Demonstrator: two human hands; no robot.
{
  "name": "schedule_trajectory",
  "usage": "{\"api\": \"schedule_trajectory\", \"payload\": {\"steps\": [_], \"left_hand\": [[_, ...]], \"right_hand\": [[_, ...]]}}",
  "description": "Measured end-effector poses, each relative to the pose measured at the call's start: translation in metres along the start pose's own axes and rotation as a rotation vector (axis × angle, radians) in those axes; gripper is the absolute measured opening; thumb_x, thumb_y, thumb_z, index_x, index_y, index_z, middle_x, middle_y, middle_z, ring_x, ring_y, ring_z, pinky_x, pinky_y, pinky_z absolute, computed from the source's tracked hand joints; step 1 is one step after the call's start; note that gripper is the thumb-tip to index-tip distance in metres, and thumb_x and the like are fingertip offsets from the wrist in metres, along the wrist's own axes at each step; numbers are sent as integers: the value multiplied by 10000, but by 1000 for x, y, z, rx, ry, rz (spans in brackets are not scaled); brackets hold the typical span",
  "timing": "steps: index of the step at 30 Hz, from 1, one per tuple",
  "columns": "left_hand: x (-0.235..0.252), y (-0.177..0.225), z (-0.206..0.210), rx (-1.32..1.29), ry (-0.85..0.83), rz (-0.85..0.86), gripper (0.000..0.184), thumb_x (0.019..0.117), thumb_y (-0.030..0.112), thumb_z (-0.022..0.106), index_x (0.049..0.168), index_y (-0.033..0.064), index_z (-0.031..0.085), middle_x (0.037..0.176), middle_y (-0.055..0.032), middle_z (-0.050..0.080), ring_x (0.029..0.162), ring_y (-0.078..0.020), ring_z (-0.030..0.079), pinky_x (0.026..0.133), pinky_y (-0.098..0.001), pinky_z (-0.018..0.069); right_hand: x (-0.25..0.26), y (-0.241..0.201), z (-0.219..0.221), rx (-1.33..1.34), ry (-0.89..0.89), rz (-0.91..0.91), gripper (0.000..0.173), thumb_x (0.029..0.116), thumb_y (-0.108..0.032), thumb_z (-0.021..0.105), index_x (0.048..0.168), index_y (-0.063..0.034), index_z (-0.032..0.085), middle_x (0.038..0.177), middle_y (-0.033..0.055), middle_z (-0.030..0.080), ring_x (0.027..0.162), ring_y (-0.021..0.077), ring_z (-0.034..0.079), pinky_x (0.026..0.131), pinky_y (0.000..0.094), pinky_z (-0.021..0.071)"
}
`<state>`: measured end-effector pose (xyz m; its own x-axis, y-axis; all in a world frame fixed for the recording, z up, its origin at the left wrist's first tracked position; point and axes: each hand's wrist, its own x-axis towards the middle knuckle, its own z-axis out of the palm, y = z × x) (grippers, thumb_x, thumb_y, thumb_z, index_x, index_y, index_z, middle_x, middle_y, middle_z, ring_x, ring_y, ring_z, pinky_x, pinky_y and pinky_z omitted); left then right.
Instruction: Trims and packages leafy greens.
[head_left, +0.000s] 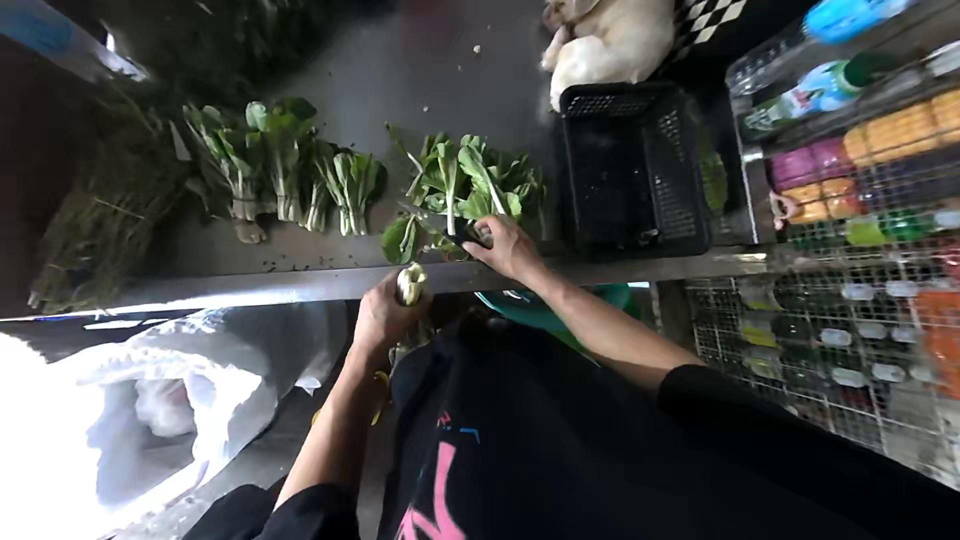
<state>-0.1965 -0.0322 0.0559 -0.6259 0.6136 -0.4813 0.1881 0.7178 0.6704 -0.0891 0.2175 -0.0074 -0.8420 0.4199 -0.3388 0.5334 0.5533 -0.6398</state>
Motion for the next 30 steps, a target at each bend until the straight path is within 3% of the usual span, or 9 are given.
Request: {"api": "schedule_trajectory", "payload": {"steps": [4,7,11,17,19,22,24,27,30], "left_hand": [[20,-18,-16,-51,-87,18,400,885,347,780,1174,89,679,942,-114,712,889,-260,695,829,-548,552],[33,-28,-27,-19,-141,14,361,857,341,756,1120,101,701,904,-105,707,860,-267,687,785,-565,540],[53,-32,-42,65,-207,2,317,859,333,746,1051,84,708,868,-117,692,836,-295,676,757,-582,530],[82,-21,-48,257,-338,-72,317,889,344,747,987,50,684,857,-172,677,829,-357,672,740,-624,521],[89,-18,-45,298,-341,-17,332,894,360,750,943,37,688,870,-182,683,856,-371,676,762,-634,517],[94,-19,-42,309,-335,161,360,934,354,732,1161,75,713,1105,-181,720,1066,-356,682,935,-636,509],[93,-15,-42,323,-342,206,341,928,357,735,1146,95,719,1098,-161,723,1059,-334,684,926,-626,514],[92,-7,-47,358,-367,29,357,878,419,753,998,85,724,960,-166,715,940,-357,691,818,-643,527],[90,-4,-54,344,-361,-75,392,861,428,732,1038,80,699,919,-181,698,887,-380,685,764,-653,527]], "right_hand": [[11,4,27,-332,-9,-8,638,905,-415,767,1375,-23,587,1300,241,617,1220,406,606,1029,550,507],[18,-11,39,-276,-15,158,512,921,-235,723,1361,-11,586,1338,251,587,1224,415,601,1015,572,510],[3,-40,32,-149,2,341,569,886,-300,744,1359,-38,567,1295,213,623,1186,383,626,969,587,523],[-47,-80,42,-29,104,161,400,911,-354,695,1196,-77,644,923,132,710,825,309,713,709,557,580],[-54,-94,49,-42,110,87,427,913,-400,708,1202,-89,670,946,122,724,844,301,723,730,548,590],[-56,-104,62,-107,152,49,407,915,-424,697,1166,-105,681,975,111,722,829,293,729,685,523,601],[-54,-105,66,-134,184,52,396,919,-416,705,1147,-94,676,965,117,712,807,299,724,654,516,596],[-50,-94,63,-130,167,141,407,930,-408,705,1171,-82,666,995,136,716,861,326,727,711,544,597],[-49,-59,54,-84,132,352,434,950,-409,672,1246,-92,660,1020,168,729,929,368,721,785,605,572]]}}
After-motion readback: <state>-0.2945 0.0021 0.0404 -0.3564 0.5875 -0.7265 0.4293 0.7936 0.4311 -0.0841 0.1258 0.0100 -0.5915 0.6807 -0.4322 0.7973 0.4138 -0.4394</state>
